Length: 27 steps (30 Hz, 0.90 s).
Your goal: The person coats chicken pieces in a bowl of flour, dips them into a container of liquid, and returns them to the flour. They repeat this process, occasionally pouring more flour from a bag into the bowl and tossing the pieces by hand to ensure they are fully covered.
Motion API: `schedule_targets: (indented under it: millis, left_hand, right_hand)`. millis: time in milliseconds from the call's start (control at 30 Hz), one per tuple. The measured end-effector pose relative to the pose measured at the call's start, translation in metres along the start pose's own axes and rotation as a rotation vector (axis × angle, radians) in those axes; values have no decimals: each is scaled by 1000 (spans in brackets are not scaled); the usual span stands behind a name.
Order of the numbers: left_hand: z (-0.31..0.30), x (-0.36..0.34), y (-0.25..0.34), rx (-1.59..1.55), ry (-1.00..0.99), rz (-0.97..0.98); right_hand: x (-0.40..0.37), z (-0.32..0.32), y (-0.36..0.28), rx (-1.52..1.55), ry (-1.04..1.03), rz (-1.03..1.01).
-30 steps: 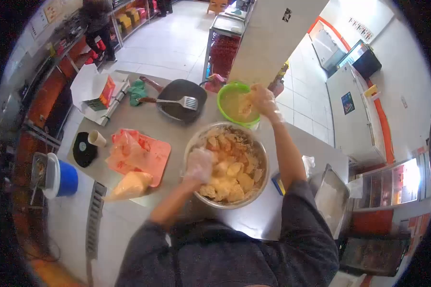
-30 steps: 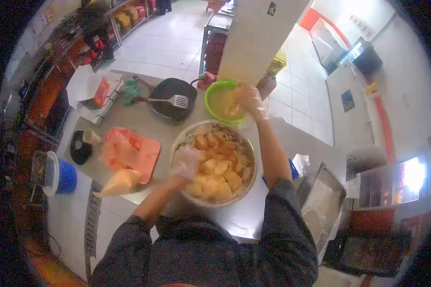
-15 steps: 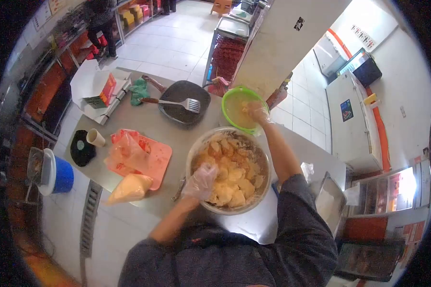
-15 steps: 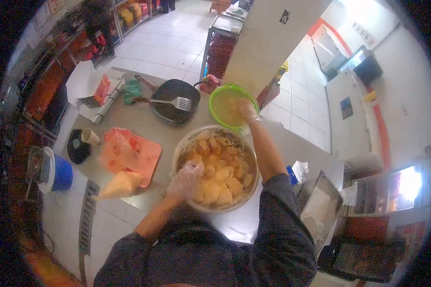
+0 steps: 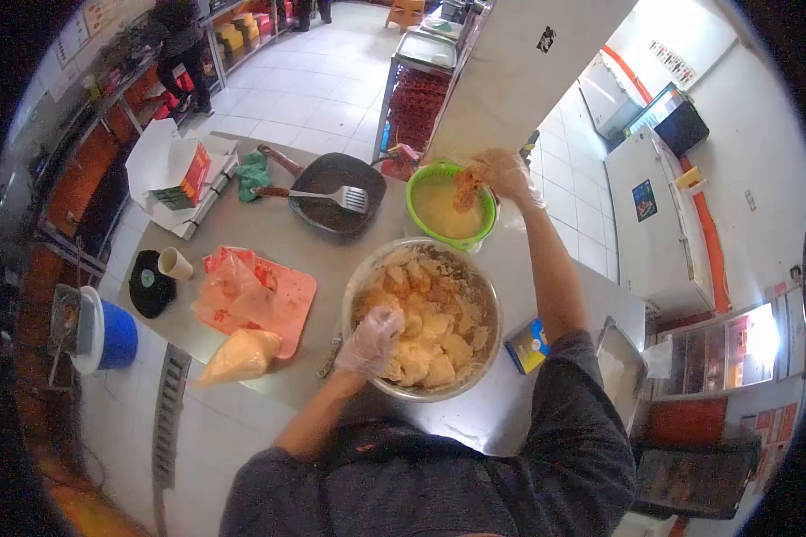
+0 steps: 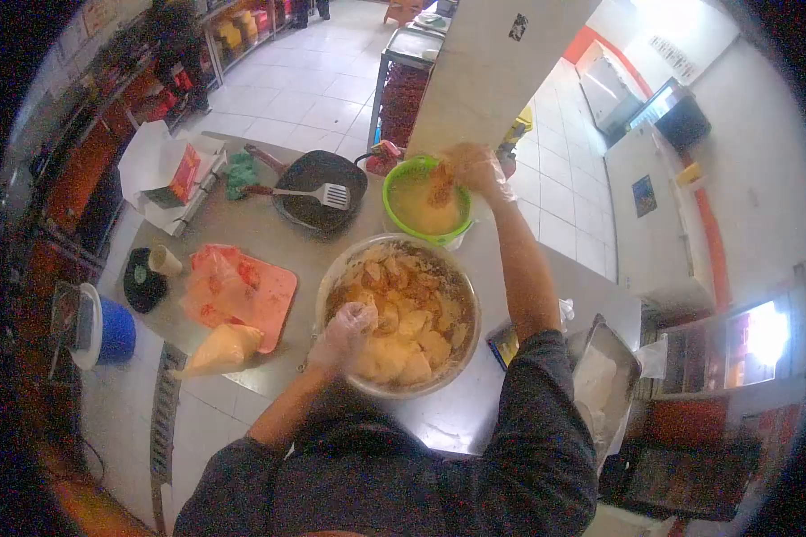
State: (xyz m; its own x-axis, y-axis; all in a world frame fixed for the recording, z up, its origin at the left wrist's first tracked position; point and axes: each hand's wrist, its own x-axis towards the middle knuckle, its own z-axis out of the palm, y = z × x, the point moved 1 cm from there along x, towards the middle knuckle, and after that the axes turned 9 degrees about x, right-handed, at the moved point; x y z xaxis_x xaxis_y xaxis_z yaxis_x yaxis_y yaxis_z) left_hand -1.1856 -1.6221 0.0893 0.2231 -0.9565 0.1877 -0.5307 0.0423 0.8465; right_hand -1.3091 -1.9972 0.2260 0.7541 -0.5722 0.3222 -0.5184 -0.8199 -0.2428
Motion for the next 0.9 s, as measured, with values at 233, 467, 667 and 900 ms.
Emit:
schedule_targets:
  millis: [233, 467, 667, 900]
  left_hand:
    - [5, 1, -3, 268, 100, 235]
    - [7, 0, -4, -63, 103, 69]
    - [16, 2, -32, 251, 17, 206]
    - [-1, 2, 2, 270, 147, 18]
  right_hand:
    - [3, -8, 4, 118, 42, 88]
    - [-1, 1, -1, 34, -2, 131]
    - [-15, -3, -8, 203, 7, 178]
    - [-58, -48, -98, 394, -88, 365]
